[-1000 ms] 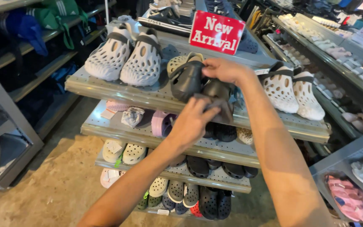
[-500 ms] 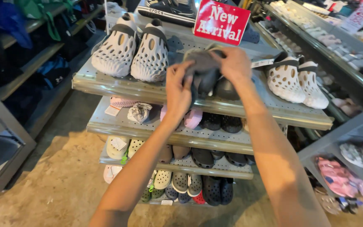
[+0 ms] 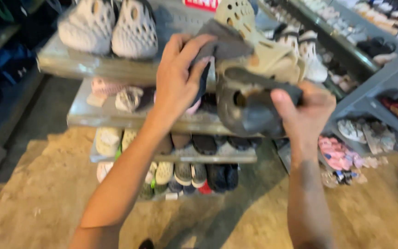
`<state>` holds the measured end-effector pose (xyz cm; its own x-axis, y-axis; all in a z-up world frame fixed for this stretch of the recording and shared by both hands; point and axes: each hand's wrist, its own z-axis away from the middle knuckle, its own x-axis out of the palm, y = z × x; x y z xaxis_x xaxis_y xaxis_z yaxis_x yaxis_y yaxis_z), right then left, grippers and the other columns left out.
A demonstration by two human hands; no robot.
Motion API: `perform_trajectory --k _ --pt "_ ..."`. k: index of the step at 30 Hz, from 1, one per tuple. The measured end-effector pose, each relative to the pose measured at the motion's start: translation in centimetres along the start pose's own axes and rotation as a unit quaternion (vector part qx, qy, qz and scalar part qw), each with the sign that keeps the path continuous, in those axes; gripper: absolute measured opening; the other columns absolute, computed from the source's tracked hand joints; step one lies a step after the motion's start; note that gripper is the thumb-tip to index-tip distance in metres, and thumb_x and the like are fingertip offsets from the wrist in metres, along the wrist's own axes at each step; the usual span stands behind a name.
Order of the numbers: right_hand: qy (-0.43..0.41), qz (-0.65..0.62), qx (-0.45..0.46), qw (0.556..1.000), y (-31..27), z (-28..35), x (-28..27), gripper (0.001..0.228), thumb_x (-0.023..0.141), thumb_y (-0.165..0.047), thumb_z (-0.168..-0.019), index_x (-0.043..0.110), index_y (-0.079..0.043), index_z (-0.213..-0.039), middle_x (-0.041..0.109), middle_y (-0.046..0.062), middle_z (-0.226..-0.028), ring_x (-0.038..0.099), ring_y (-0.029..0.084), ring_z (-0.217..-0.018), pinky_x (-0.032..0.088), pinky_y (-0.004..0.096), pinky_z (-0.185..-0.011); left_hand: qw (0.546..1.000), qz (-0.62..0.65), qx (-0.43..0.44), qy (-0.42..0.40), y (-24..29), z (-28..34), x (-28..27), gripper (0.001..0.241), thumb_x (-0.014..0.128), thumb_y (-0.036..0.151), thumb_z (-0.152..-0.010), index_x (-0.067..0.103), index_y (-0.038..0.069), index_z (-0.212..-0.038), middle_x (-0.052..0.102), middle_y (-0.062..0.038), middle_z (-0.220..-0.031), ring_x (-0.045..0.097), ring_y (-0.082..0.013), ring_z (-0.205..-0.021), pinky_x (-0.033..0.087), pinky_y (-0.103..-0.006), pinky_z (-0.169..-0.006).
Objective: Inspecting shoes on retail shelves and wiping them clean with a cloth.
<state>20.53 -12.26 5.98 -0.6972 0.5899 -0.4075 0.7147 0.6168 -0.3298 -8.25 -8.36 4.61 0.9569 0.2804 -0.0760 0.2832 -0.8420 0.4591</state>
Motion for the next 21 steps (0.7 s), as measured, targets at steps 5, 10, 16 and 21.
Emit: perform_trajectory --k 5,10,16,21 --pt "-0.019 -0.080 0.064 0.995 0.6 11.4 -4.5 0.047 0.084 -0.042 -0.090 0.065 0.001 -0.084 0.053 -0.003 -0.067 0.046 0.005 -0.063 0.037 0.024 -0.057 0.992 -0.013 0.100 -0.071 5.7 8.1 0.9 0.040 0.075 0.009 -0.087 0.067 0.017 -0.125 0.059 -0.011 -0.126 0.056 -0.0365 -0.115 0.049 -0.0424 -0.103" --pt "-0.113 -0.128 0.076 0.982 -2.5 19.5 -7.3 0.040 0.088 -0.035 -0.079 0.068 -0.002 -0.088 0.062 0.001 -0.073 0.057 0.010 -0.065 0.045 0.029 -0.060 0.981 0.039 0.042 -0.188 8.2 17.3 0.9 0.029 0.079 0.023 -0.087 0.072 0.014 -0.114 0.064 -0.010 -0.114 0.055 -0.0326 -0.104 0.047 -0.0424 -0.093" --pt "-0.174 -0.104 0.086 0.976 -2.8 28.4 -6.3 0.038 0.094 -0.024 -0.070 0.064 -0.003 -0.076 0.053 0.009 -0.062 0.052 0.021 -0.054 0.040 0.033 -0.053 0.963 -0.090 -0.155 -0.199 3.2 27.7 4.0 0.024 0.075 0.024 -0.096 0.073 0.010 -0.115 0.064 -0.009 -0.113 0.054 -0.0326 -0.110 0.046 -0.0445 -0.098" --pt "-0.188 -0.099 0.132 0.968 -2.9 33.8 -6.3 0.046 0.097 -0.025 -0.067 0.057 -0.003 -0.069 0.048 0.010 -0.059 0.047 0.024 -0.051 0.038 0.035 -0.051 0.954 0.005 -0.104 -0.280 9.8 30.8 3.5 0.024 0.073 0.025 -0.092 0.074 0.012 -0.112 0.066 -0.008 -0.115 0.055 -0.0315 -0.114 0.043 -0.0485 -0.099"
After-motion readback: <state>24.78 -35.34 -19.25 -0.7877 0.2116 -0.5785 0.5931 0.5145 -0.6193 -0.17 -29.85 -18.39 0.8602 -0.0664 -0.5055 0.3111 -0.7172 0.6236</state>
